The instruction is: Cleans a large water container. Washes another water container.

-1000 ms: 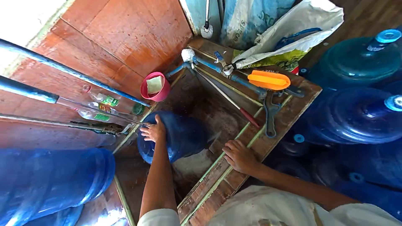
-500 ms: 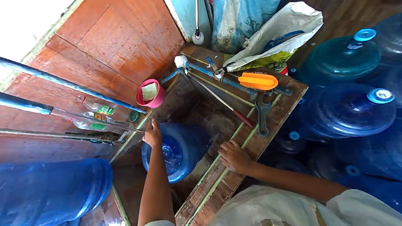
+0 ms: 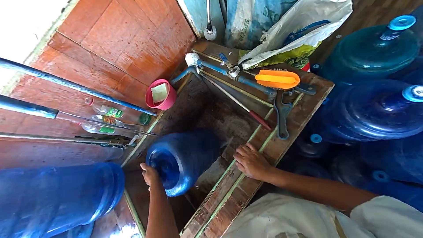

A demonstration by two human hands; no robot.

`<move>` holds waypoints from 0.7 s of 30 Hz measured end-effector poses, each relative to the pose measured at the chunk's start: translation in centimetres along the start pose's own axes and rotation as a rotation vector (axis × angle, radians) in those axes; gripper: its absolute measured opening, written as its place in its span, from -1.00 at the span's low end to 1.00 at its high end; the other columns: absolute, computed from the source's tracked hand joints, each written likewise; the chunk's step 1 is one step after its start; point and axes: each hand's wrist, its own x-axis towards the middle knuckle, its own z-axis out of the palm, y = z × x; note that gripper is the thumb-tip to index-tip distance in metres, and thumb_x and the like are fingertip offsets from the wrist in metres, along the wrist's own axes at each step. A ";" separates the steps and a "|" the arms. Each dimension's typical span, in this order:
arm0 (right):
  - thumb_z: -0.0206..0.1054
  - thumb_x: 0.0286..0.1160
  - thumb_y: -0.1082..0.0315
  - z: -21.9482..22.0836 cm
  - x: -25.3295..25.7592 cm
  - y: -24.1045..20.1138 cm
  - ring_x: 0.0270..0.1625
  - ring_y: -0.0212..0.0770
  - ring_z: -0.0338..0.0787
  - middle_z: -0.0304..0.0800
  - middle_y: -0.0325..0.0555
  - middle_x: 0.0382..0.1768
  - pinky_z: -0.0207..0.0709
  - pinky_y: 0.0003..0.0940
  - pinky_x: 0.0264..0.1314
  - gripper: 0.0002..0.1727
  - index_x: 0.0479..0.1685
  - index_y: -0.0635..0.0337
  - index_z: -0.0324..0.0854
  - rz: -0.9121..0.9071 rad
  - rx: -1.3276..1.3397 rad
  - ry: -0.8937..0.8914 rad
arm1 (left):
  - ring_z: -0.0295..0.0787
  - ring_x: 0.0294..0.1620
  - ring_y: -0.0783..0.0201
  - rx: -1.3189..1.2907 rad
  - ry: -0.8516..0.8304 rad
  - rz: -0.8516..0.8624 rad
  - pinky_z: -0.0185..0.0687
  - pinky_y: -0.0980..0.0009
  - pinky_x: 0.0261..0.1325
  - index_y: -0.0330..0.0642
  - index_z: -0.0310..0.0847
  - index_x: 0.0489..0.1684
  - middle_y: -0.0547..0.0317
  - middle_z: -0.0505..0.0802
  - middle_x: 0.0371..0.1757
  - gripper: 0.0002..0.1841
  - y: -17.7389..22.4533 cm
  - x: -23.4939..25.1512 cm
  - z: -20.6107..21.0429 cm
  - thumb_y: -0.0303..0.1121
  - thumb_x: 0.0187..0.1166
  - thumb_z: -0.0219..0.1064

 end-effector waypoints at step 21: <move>0.21 0.63 0.22 0.9 0.0 0.3 0.38 0.20 0.73 0.81 0.19 0.17 0.29 0.28 0.61 -0.65 0.10 0.28 0.77 -0.041 -0.055 0.138 | -0.26 0.87 -0.48 0.114 0.045 0.392 -0.32 -0.71 0.56 -0.24 -0.05 0.90 -0.41 -0.06 0.88 -0.22 -4.2 -7.5 2.8 0.08 0.81 -0.02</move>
